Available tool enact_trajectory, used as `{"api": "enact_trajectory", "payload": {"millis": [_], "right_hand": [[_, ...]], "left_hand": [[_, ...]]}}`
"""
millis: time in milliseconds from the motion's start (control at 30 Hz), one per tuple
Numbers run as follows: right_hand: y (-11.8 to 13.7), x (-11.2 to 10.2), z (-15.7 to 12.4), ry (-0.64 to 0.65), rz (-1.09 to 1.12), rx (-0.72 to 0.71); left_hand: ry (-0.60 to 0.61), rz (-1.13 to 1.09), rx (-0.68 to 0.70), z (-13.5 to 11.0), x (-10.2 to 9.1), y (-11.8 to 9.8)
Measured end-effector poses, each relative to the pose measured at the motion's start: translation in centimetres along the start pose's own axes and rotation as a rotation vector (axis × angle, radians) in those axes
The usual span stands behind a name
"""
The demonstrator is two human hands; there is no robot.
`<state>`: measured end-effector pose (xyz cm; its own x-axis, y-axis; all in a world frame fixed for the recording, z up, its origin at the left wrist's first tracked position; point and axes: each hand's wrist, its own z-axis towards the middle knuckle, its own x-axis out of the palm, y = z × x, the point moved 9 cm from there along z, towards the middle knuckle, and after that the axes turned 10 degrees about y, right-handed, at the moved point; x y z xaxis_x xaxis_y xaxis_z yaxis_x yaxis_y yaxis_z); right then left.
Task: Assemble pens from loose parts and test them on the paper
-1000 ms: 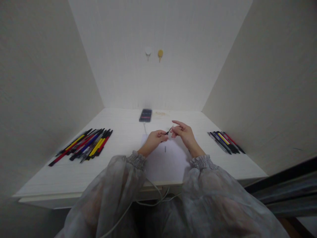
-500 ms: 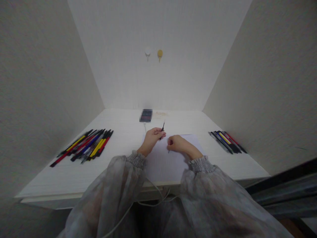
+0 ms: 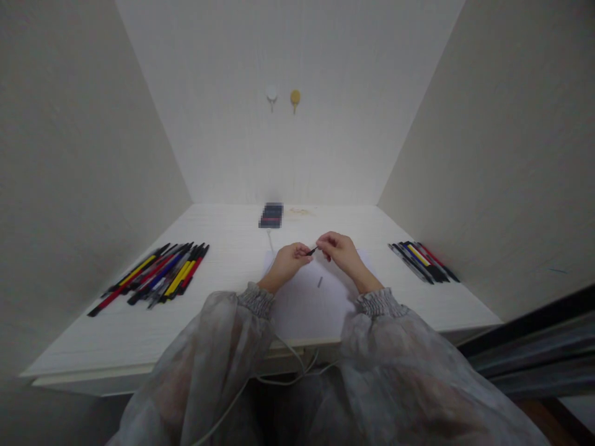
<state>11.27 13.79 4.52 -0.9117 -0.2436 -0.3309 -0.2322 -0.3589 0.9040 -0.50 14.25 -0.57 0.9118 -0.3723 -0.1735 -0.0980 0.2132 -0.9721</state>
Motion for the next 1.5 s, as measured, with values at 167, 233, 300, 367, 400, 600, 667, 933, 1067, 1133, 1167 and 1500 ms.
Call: {"api": "enact_trajectory", "payload": {"millis": [167,233,300,367,400,600,667,933,1067,1133,1167,1500], "right_hand": [[0.4,-6.4,-2.0,-0.538,0.2,-0.105],[0.5,-7.7,-2.8,-0.66,0.243,-0.134],[0.5,-7.8,-2.9,-0.667,0.246,-0.131],[0.5,-7.3,-2.7,-0.645,0.239,-0.121],[0.5,-7.1,-2.6,-0.64,0.24,-0.117],[0.0,-6.8,-2.3,-0.619,0.303,-0.083],[0.0,-6.6,-2.2,-0.583,0.319,-0.076],[-0.4,-6.3,-1.9,-0.545,0.323,-0.074],[-0.5,-6.2,-1.7,-0.529,0.312,-0.063],[-0.5,-6.1,-1.6,-0.519,0.319,-0.065],[-0.5,-6.0,-1.6,-0.514,0.327,-0.071],[-0.8,-5.6,-1.4,-0.497,0.343,-0.061]], "left_hand": [[-0.027,0.278,0.03,-0.8,0.5,-1.4],[0.037,0.403,0.077,-1.2,1.7,-2.3],[0.116,0.539,0.118,-1.6,3.0,-2.8],[0.174,0.655,0.125,-1.7,4.0,-2.6],[0.191,0.69,0.116,-1.7,4.3,-2.4],[0.201,0.654,0.049,-1.3,3.9,-1.5],[0.167,0.627,0.046,-1.3,3.3,-1.7],[0.128,0.536,0.073,-1.5,2.7,-2.5],[0.191,0.624,0.028,-1.3,3.0,-2.1],[0.245,0.664,0.005,-1.3,3.3,-1.7],[0.269,0.673,0.008,-1.4,3.5,-1.6],[0.326,0.757,0.018,-1.3,4.2,-1.7]]}}
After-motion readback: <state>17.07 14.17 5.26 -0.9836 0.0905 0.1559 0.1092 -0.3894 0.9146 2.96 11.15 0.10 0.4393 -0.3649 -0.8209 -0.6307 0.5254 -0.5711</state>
